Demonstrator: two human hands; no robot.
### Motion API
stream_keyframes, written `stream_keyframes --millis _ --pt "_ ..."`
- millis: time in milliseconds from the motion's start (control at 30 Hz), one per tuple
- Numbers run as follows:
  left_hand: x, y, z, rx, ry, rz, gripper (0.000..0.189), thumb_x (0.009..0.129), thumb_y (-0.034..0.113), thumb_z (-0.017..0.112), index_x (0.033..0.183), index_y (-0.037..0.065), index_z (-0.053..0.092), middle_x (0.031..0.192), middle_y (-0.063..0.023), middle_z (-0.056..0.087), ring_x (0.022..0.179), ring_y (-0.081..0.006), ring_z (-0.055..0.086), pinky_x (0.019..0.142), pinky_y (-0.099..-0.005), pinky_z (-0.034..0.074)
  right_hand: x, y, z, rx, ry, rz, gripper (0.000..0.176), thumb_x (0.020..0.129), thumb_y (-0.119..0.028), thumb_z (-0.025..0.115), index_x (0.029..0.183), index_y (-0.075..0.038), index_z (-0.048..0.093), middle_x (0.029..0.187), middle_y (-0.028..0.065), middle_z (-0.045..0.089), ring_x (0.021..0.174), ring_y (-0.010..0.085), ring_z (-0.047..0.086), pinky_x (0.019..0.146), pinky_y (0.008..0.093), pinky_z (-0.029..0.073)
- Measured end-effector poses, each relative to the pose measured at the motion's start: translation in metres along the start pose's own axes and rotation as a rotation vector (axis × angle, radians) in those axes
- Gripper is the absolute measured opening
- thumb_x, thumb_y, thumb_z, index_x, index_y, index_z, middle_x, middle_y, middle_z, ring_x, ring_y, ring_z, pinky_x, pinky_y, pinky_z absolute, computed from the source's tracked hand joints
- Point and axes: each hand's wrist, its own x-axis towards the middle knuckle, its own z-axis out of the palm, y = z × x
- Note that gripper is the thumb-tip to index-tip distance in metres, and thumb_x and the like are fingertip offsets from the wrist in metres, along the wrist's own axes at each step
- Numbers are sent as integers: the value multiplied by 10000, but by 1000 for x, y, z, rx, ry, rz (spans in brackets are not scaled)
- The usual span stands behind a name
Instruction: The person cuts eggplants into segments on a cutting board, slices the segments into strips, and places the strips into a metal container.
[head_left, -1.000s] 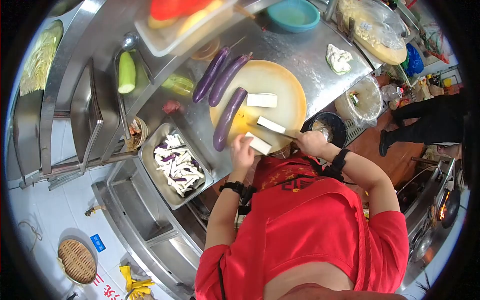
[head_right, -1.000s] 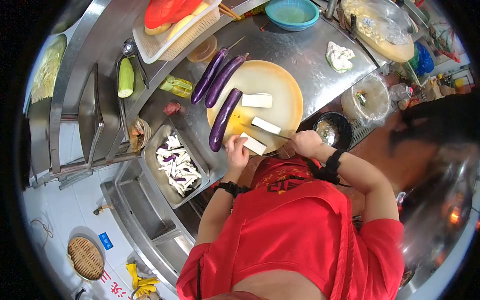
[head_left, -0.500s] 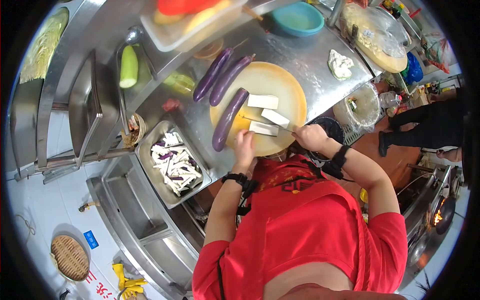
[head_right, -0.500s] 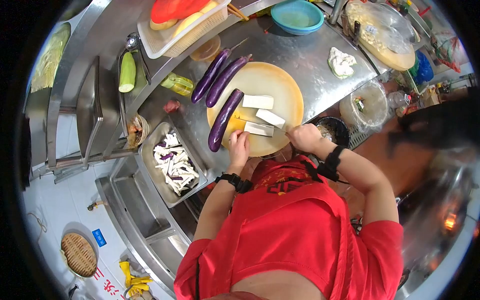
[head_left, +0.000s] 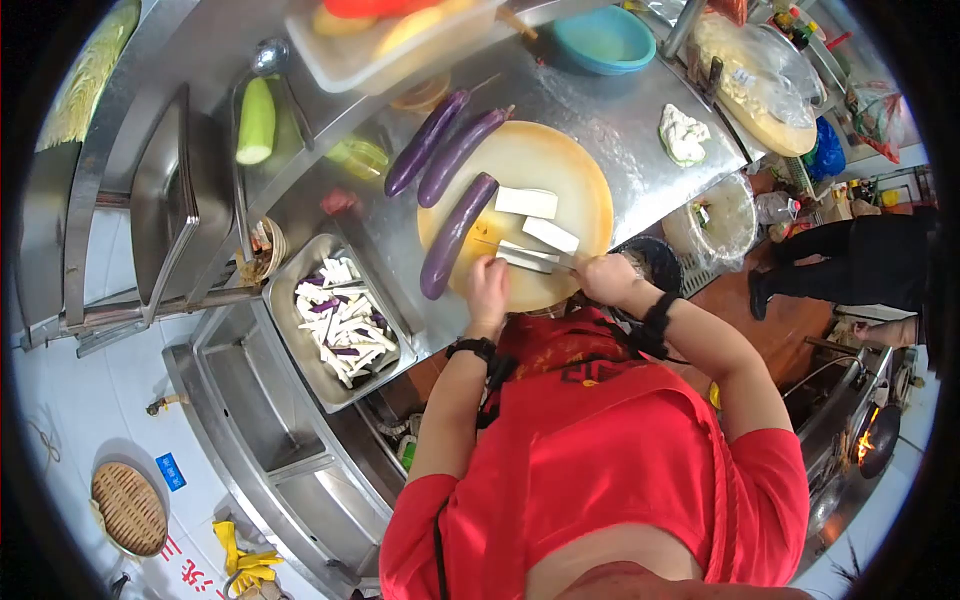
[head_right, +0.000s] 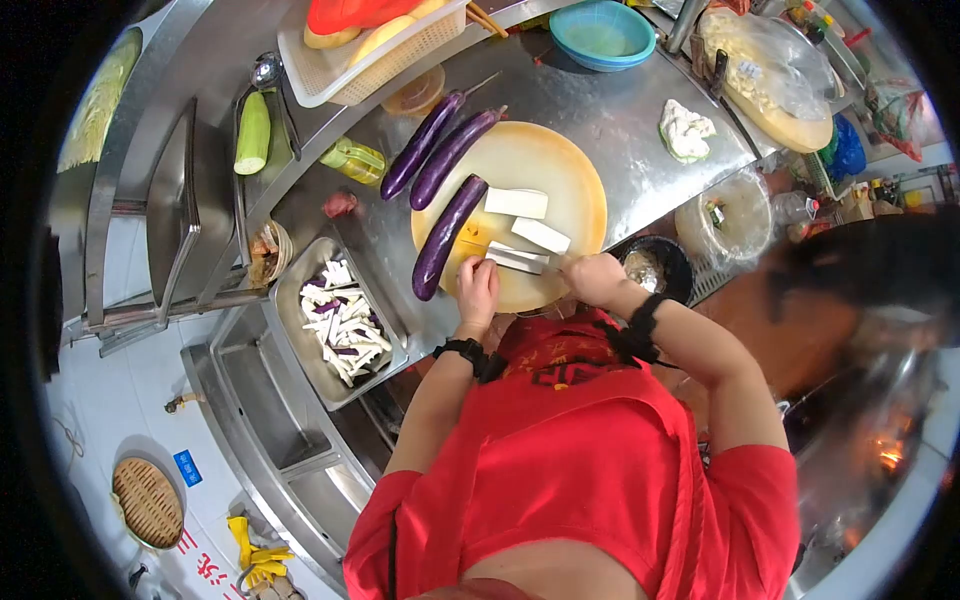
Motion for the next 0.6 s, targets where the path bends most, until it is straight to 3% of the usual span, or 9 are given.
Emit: stream_keyframes --millis 67,300,600 --pt "0 -4 3 14 5 11 163 783 88 628 943 92 600 1017 -133 535 932 -341 531 794 -421 436 20 1 26 -98 86 -50 203 827 -225 507 941 -63 548 682 147 643 606 307 648 533 419 508" --pt "-3 -3 3 26 41 -4 174 786 90 624 956 76 586 1018 -128 537 938 -344 529 796 -423 439 -2 -4 -13 -6 51 9 188 805 -202 511 914 -53 549 671 145 644 615 305 651 546 417 513" --pt "-1 -4 3 18 50 34 138 797 76 616 928 51 580 1002 -123 543 927 -330 534 801 -413 432 15 -1 15 -14 76 -46 273 882 -285 464 919 -24 533 651 156 629 593 320 637 521 432 502"
